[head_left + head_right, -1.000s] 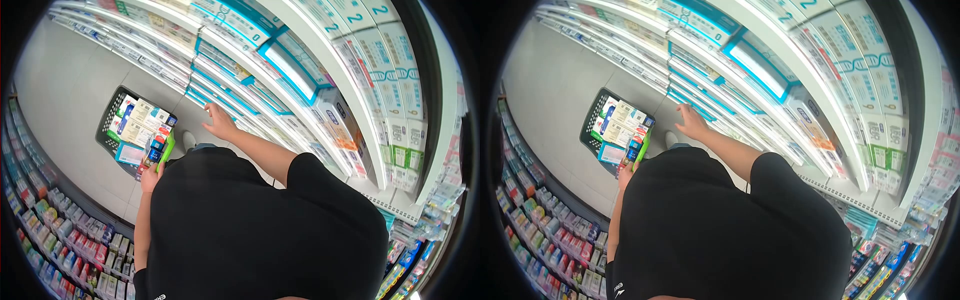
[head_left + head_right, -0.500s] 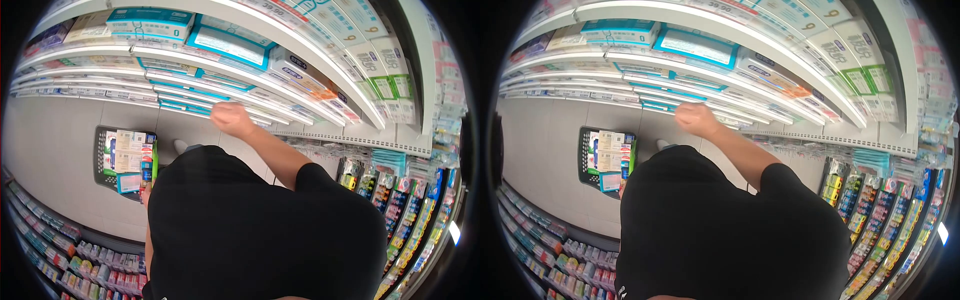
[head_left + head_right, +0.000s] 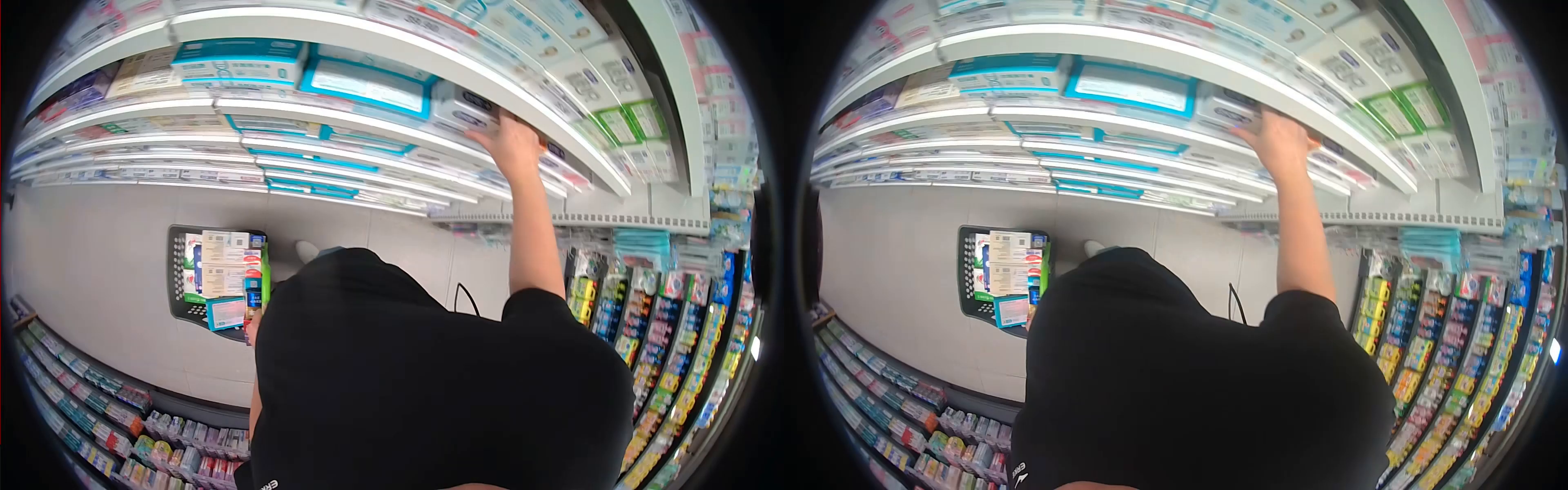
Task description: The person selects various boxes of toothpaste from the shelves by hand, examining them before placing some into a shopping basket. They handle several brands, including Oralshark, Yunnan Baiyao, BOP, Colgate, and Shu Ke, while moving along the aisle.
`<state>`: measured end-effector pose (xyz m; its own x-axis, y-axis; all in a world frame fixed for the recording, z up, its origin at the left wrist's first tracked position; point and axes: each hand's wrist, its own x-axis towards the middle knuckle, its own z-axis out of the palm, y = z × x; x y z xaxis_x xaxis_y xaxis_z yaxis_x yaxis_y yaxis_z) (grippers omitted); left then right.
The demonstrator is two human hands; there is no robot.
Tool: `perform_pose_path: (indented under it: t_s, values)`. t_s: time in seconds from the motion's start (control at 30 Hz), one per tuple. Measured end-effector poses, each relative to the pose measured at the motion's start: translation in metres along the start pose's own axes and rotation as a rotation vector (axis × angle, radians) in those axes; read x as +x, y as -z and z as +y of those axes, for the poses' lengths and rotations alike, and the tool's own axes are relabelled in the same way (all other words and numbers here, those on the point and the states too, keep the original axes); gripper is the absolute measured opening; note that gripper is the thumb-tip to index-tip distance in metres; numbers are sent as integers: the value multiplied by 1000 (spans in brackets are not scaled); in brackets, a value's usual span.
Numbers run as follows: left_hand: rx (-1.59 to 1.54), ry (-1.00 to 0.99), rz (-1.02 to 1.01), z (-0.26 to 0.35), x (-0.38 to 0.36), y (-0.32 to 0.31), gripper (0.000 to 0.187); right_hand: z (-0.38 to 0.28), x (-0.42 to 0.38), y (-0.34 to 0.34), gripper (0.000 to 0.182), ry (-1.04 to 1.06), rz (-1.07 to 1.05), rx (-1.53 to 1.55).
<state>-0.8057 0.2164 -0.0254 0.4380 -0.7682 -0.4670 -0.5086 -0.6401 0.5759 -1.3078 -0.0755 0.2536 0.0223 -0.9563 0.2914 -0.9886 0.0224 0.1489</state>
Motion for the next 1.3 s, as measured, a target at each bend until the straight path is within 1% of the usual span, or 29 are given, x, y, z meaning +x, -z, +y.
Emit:
perform_pose_path:
  t_s: [0.1, 0.17, 0.23, 0.3, 0.37, 0.43, 0.5, 0.57, 0.63, 0.67, 0.7, 0.77, 0.83, 0.9, 0.97, 1.0, 1.07, 1.1, 1.13, 1.17, 1.23, 1.27, 1.3]
  values:
    - [-28, 39, -29, 17, -5, 7, 52, 6, 8, -4, 82, 19, -5, 25]
    - [13, 34, -39, 30, -11, 16, 53, 19, 12, -16, 80, 13, -71, 5]
    - [-7, -10, 4, 3, -4, 2, 54, 11, 15, -2, 79, -8, -143, -27]
    - [-10, -13, -6, 8, -6, 4, 55, 4, 19, 13, 79, -22, -229, -37]
    - [52, 16, -1, 11, -8, 5, 56, 12, 11, 3, 78, 113, 10, -48]
    - [67, 8, -3, 16, -11, 9, 56, 23, 8, -2, 75, 53, 1, 112]
    - [41, -7, -17, 12, -11, 9, 57, 32, -2, -7, 71, 104, 74, 156]
    - [50, -16, -26, 16, -11, 13, 58, 18, -12, 4, 66, 364, 167, 175]
    - [40, -37, -34, 10, -8, 12, 58, -19, -20, 26, 69, 612, 177, 227]
    - [111, 12, -151, 15, -4, 19, 55, -44, -23, 35, 69, 685, 186, 276]
    - [71, -67, -75, 20, -5, 24, 55, -68, -26, 42, 68, 754, 194, 323]
    - [4, -222, 78, 36, -13, 36, 60, -119, -31, 47, 66, 790, 75, 518]
    - [-59, -401, 242, 76, -16, 64, 72, -172, -39, 43, 59, 837, -41, 726]
    - [-224, -578, 290, 136, -34, 110, 80, -224, -49, 37, 55, 971, -149, 893]
    - [-237, -771, 342, 188, -57, 154, 84, -270, -58, 39, 57, 1166, -228, 945]
    - [-242, -868, 367, 203, -68, 167, 86, -287, -64, 46, 56, 1225, -248, 973]
    - [-247, -790, 338, 211, -83, 176, 86, -315, -68, 59, 55, 1346, -281, 1028]
    - [-251, -749, 321, 212, -89, 177, 87, -322, -68, 64, 54, 1369, -274, 1054]
    - [-369, -684, 388, 210, -94, 177, 75, -328, -68, 70, 54, 1390, -269, 1081]
    - [-339, -687, 445, 207, -96, 178, 70, -334, -68, 73, 54, 1409, -264, 1107]
    - [-281, -688, 550, 200, -99, 178, 61, -344, -71, 70, 60, 1449, -318, 1167]
    - [-335, -620, 563, 199, -103, 178, 57, -346, -73, 68, 63, 1469, -350, 1194]
    - [-388, -552, 576, 201, -108, 177, 52, -347, -76, 68, 67, 1431, -425, 1163]
